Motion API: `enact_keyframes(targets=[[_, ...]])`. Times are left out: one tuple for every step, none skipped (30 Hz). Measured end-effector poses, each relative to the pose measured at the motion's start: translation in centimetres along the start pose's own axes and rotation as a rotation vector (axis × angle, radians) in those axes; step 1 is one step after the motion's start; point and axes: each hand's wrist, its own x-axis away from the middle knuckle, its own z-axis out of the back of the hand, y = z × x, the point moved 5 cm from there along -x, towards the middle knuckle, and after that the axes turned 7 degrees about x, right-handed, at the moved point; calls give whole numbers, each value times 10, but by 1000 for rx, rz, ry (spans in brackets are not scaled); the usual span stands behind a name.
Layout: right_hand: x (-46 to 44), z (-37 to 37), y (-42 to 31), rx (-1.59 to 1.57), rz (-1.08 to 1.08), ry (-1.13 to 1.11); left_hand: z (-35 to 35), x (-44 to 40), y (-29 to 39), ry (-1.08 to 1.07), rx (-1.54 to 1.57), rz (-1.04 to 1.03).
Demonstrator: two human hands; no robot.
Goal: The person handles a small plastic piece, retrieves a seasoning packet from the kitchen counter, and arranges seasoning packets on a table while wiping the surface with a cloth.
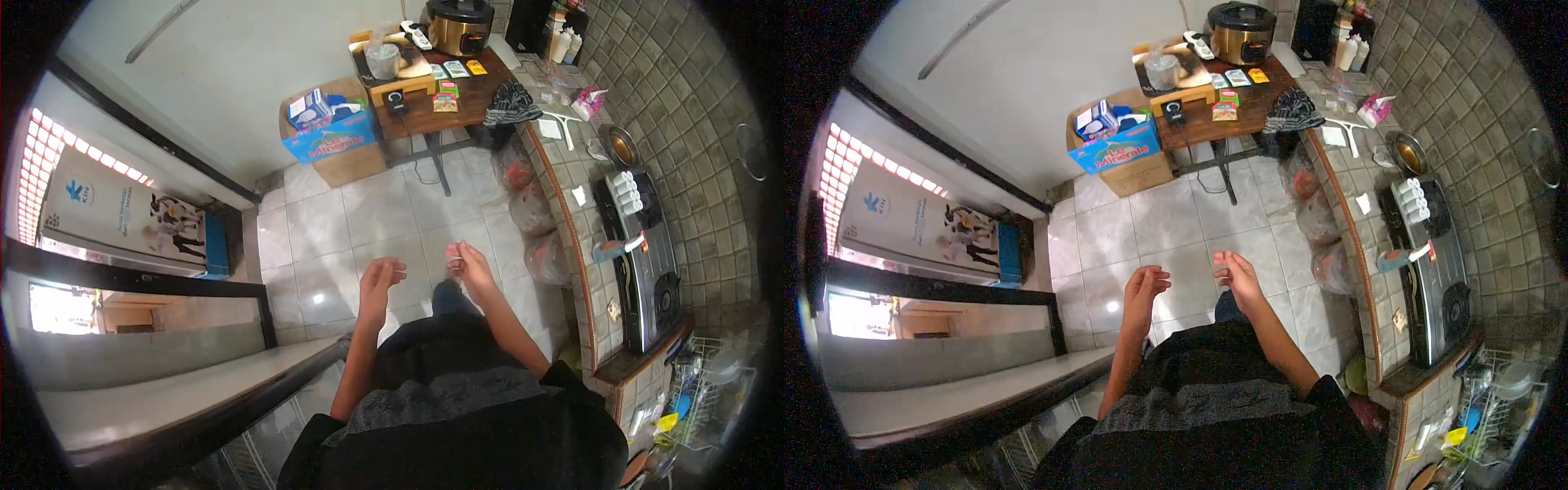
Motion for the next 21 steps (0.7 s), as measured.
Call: enact_keyframes(targets=[[-10,6,-7,-8,10,5,-8,-11,2,-5,-15,-1],[-20,11,-14,-15,12,5,-16,-22,3,-10,-28,0],[-31,17,-23,-14,16,2,-23,-33,4,-13,-34,2],[-41,23,-32,-12,19,0,-31,-46,3,-17,-34,7],[-49,30,-39,-14,17,0,-39,-57,2,-18,-31,13],[-57,35,-48,-24,24,-8,-47,-67,2,-15,-32,13],[-65,39,-57,-35,31,-17,-55,-78,2,-25,-44,19],[-72,45,-65,-38,27,-21,-63,-89,1,-34,-58,27],[-78,51,-72,-26,34,-22,-70,-99,-2,-27,-63,32],[-84,56,-77,-16,39,-22,-78,-109,-4,-33,-46,29],[-89,61,-80,-23,25,-25,-84,-116,-7,-36,-30,29],[-93,66,-85,-39,59,-38,-90,-121,-8,-25,-38,40],[-97,70,-90,-54,94,-53,-97,-127,-8,-50,-34,42],[-100,74,-91,-56,87,-59,-104,-133,-8,-76,-27,39],[-104,78,-94,-78,80,-45,-107,-139,-11,-67,-44,71],[-108,82,-96,-101,74,-30,-109,-146,-12,-61,-45,68],[-113,85,-97,-103,70,-34,-111,-151,-14,-58,-57,90],[-117,88,-96,-104,49,-22,-113,-156,-15,-57,-70,116],[-122,91,-96,-107,27,-8,-116,-162,-15,-55,-75,121],[-127,94,-95,-114,22,-4,-119,-168,-16,-53,-49,142],[-133,97,-93,-123,15,2,-122,-175,-17,-55,-22,166]])
